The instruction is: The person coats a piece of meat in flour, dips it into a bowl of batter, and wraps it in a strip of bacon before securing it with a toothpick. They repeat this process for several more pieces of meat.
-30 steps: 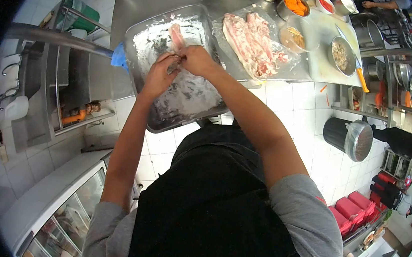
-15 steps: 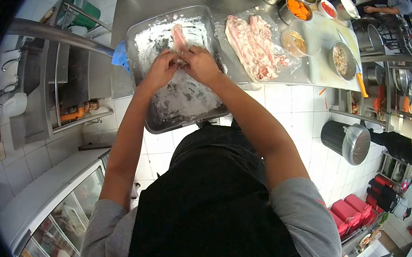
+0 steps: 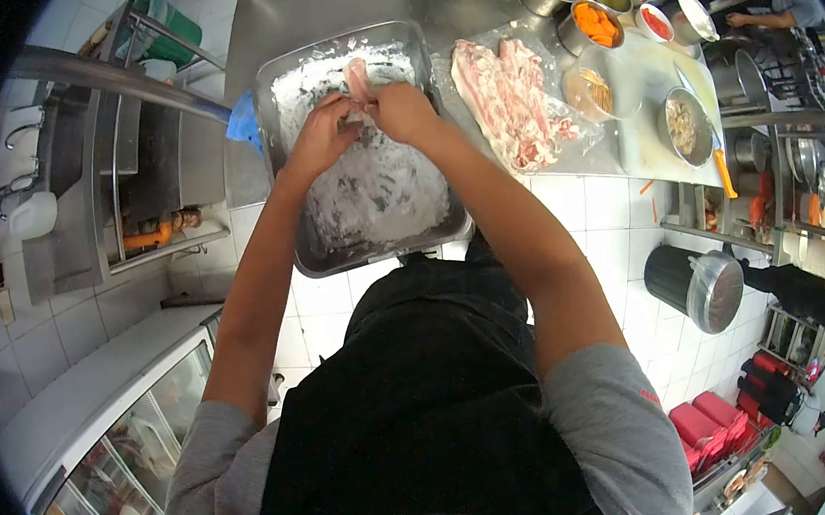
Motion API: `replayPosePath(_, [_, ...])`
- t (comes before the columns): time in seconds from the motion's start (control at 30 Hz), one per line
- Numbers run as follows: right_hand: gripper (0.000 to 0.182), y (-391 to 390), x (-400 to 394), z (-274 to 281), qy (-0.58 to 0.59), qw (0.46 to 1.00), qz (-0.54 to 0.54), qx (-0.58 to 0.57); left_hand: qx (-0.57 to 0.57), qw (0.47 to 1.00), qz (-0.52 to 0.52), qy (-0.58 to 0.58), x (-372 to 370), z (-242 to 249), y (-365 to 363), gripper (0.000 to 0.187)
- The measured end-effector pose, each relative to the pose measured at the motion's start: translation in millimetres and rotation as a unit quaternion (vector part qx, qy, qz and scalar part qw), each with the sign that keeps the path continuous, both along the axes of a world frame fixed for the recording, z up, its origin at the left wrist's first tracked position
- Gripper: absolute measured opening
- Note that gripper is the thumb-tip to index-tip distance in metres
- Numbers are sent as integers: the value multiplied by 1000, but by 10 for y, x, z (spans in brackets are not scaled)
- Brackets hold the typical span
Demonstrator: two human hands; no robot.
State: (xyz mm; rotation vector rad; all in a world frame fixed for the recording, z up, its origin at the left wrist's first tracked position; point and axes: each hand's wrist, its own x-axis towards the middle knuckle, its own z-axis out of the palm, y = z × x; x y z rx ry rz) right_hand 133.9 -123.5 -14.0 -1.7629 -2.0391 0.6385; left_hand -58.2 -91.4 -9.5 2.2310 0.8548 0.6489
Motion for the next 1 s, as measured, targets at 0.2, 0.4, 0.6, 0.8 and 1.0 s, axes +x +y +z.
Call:
replayPosePath(0.2, [26,-210,-4,-2,78,991,-17,108,-95,995,2,16,66,59,163,37])
replayPosePath(0.4, [29,-98,-16,-98,47,993,3,108,11,1000,-16,5,24,112,95,38])
replayPosePath(0.6, [28,90,15,-128,11,1000,16,14,35,999,3,7,35,2,155,38])
replayPosePath(0.8, [26,-52,60,9,-13,993,79,-83,-142,990,-3,25,-36,70,-3,30])
replayPosePath(1.0, [39,-263,-20,20,75,997,-4,-12,-165,986,16,-7,-94,-12,7,23])
